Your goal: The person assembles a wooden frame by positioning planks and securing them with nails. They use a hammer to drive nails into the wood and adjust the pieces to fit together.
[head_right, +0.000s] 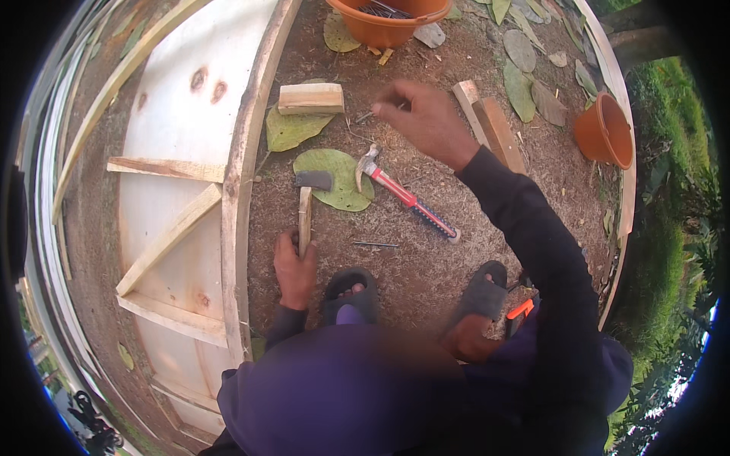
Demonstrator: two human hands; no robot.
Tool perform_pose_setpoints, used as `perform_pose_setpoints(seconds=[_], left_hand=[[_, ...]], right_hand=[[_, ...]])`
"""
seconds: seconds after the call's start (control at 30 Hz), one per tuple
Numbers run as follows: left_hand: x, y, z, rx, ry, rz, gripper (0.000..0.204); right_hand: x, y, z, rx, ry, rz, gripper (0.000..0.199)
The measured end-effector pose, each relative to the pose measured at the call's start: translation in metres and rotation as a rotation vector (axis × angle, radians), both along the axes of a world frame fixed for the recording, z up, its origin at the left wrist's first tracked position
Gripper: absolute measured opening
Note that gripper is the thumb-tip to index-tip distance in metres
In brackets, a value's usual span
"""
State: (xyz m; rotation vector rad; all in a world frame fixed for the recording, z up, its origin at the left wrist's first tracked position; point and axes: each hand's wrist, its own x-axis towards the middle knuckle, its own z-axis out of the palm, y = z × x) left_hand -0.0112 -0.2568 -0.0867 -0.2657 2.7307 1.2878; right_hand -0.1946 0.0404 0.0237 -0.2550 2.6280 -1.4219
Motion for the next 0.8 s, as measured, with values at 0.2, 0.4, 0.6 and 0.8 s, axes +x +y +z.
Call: perform_pose_setpoints(seconds=[0.2,0.4,0.6,0.8], left_hand=[[0.008,0.011,-0.002,-0.013,0.052,-0.003,0.039],[-0.001,-0.004,0.012,-0.063,0.179,0.021,0.029],[-0.022,-0.036,0.054,-0.189,0.494,0.099,0.027],[0.012,-0.072,0.059,-0.413,0.394,0.276,0.042]], right_hand=[[0.162,-0.047,-0.092,0.497,-0.020,0.526,0.024],[0.178,-0.054,-0.104,0.591,0.119,0.575,0.020],[0.170,-0.059,-0.092,0.444,0.108,0.449,0.015],[0.153,-0.062,-0.101,0.198,0.029,0.308,0.017]])
